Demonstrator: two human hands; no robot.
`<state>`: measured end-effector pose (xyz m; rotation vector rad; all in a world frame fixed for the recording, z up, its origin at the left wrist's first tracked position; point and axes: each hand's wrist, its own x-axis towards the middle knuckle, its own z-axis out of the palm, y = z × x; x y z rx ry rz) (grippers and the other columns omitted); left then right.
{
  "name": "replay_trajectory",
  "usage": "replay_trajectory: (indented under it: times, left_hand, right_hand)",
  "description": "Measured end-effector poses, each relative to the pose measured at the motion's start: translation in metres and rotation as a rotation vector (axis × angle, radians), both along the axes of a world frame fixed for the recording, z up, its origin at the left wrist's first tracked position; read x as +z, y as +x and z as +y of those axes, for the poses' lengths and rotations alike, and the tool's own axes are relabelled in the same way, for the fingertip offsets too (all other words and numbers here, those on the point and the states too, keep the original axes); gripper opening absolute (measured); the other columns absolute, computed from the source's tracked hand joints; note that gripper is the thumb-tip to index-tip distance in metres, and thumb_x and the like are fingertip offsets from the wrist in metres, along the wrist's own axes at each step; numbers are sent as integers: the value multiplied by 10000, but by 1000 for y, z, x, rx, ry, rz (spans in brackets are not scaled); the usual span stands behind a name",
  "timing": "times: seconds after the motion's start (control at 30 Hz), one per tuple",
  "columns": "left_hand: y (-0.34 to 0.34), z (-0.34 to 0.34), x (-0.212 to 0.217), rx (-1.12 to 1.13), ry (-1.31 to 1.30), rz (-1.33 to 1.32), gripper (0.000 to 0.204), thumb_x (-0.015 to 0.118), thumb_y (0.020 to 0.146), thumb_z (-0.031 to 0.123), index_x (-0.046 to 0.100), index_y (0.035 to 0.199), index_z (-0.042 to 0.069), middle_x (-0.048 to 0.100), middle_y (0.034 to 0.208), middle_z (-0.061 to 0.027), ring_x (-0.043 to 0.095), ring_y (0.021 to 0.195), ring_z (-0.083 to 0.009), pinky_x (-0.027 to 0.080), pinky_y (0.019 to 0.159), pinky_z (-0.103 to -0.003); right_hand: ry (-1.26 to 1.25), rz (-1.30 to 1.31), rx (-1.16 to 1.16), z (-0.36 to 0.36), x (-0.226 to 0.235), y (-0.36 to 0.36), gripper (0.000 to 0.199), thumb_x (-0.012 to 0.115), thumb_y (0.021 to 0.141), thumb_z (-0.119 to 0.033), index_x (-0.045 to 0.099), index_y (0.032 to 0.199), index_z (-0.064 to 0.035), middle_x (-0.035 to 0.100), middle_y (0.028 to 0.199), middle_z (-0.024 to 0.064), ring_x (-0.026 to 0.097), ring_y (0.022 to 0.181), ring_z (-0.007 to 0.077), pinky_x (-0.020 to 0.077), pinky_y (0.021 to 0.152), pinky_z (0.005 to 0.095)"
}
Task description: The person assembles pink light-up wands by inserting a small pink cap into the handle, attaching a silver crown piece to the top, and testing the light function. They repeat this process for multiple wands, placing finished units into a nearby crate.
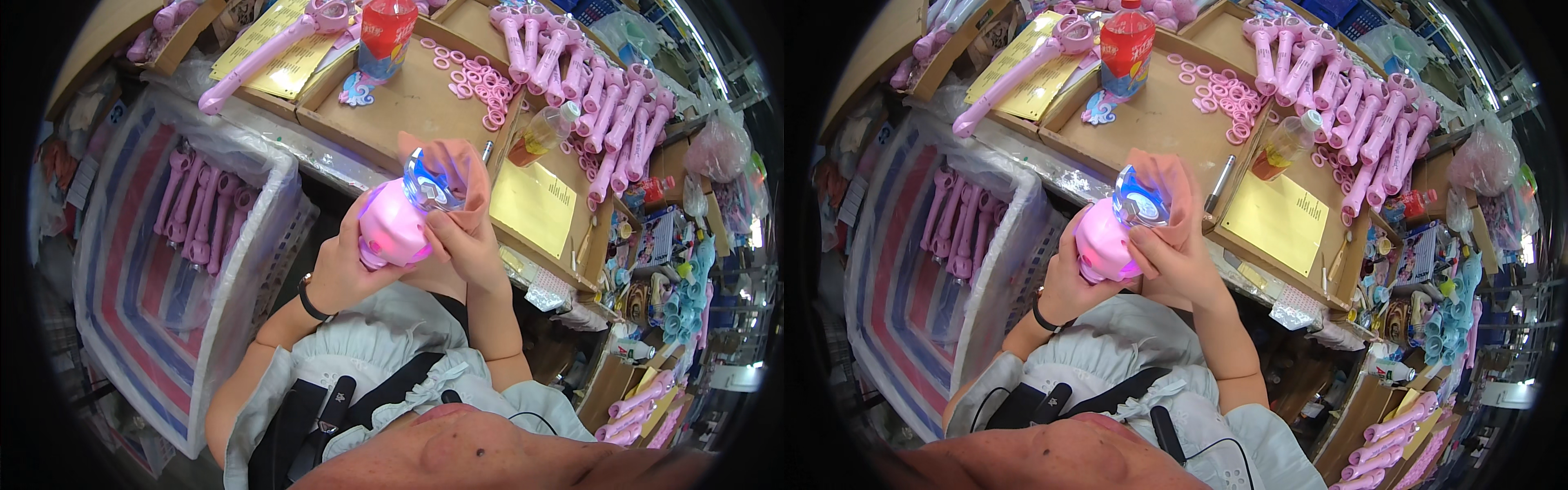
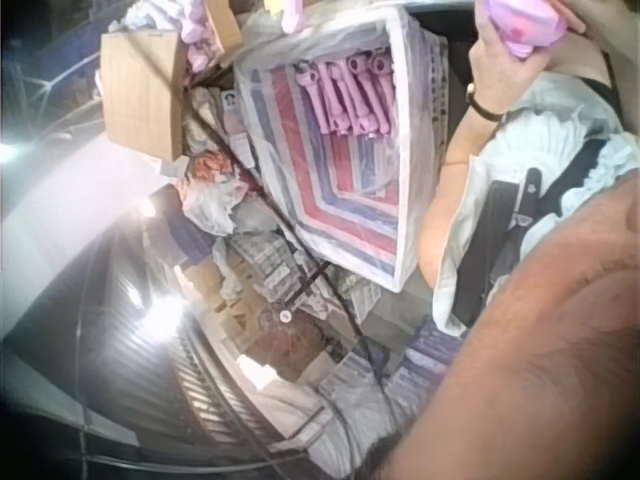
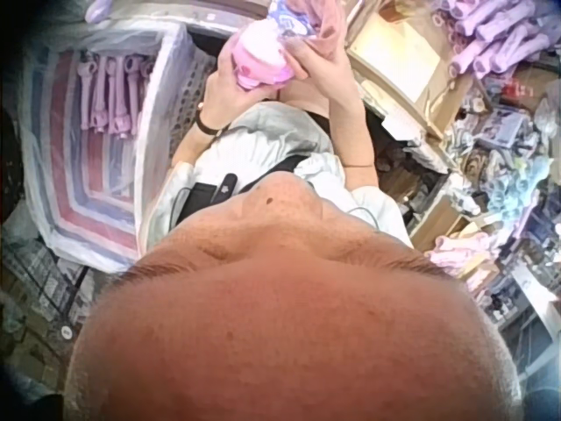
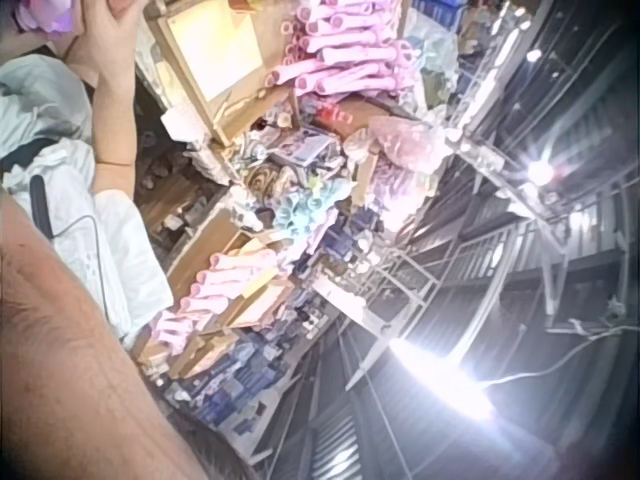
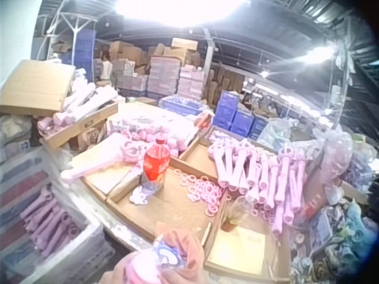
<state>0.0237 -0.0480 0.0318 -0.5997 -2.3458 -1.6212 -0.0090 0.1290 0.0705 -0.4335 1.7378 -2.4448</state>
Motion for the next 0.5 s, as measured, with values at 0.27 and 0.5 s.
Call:
replay_trajectory:
  times: [0.27,0.5]
  left_hand:
    - [-5,-9,0,-5,115,4,995,846,626,234,224,1378,40,534,1221,-202,572,1095,-293,476,875,-351]
    - [-10,-10,-9,34,165,110,1014,858,610,218,218,1375,30,548,1192,-170,576,1076,-252,463,894,-356]
  right_hand:
    - [669,714,-288,38,-20,-23,603,724,727,-65,449,1262,-26,486,1232,162,554,1026,286,439,877,363]
    - [1055,777,-788,36,-36,-66,486,666,809,-200,475,1207,3,453,1224,201,441,1128,366,360,953,422]
